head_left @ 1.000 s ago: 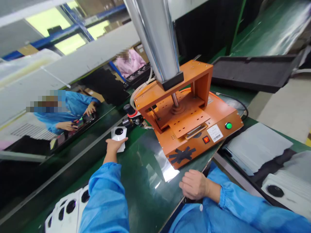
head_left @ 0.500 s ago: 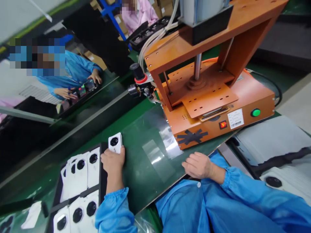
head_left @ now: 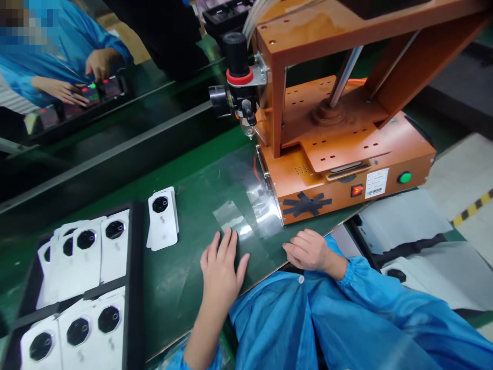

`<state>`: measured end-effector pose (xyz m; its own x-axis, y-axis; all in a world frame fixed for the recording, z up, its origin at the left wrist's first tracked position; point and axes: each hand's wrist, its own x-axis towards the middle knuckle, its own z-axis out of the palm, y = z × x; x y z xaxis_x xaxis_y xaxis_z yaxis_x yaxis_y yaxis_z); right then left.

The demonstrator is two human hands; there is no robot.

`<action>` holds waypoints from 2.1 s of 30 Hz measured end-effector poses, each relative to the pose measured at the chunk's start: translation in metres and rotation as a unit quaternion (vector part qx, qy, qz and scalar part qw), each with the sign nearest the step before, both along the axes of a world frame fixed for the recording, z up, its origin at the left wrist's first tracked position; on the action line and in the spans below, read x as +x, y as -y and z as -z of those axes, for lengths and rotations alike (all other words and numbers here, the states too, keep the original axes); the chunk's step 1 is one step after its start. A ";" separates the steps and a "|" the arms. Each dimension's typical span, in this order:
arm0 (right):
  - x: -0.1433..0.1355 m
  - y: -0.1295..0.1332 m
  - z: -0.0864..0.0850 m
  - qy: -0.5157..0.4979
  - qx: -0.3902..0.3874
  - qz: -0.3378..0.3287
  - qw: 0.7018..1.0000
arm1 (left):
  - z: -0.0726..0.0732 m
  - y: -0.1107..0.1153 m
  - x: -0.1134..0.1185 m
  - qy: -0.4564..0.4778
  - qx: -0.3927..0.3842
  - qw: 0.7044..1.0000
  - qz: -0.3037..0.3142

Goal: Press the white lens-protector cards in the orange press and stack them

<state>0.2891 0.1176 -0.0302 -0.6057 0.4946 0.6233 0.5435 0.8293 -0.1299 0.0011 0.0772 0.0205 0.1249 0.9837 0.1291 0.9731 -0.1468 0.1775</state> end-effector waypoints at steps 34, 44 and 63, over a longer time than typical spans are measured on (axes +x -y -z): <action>-0.124 -0.062 -0.070 0.132 -0.012 -0.031 0.991 | 0.004 -0.062 -0.037 0.109 -0.004 0.994 -0.010; -0.075 -0.013 -0.071 -0.128 -0.150 -0.007 0.980 | -0.028 -0.088 -0.093 0.052 0.022 0.971 -0.231; -0.090 -0.018 -0.088 -0.256 -0.325 -0.034 0.910 | -0.042 -0.034 -0.105 0.194 0.015 0.921 -0.336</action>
<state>0.1989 0.1358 0.0582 -0.3615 0.8313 0.4222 0.2239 0.5170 -0.8262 -0.1037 0.1117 0.0627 -0.5730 0.8170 0.0641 0.7100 0.4559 0.5367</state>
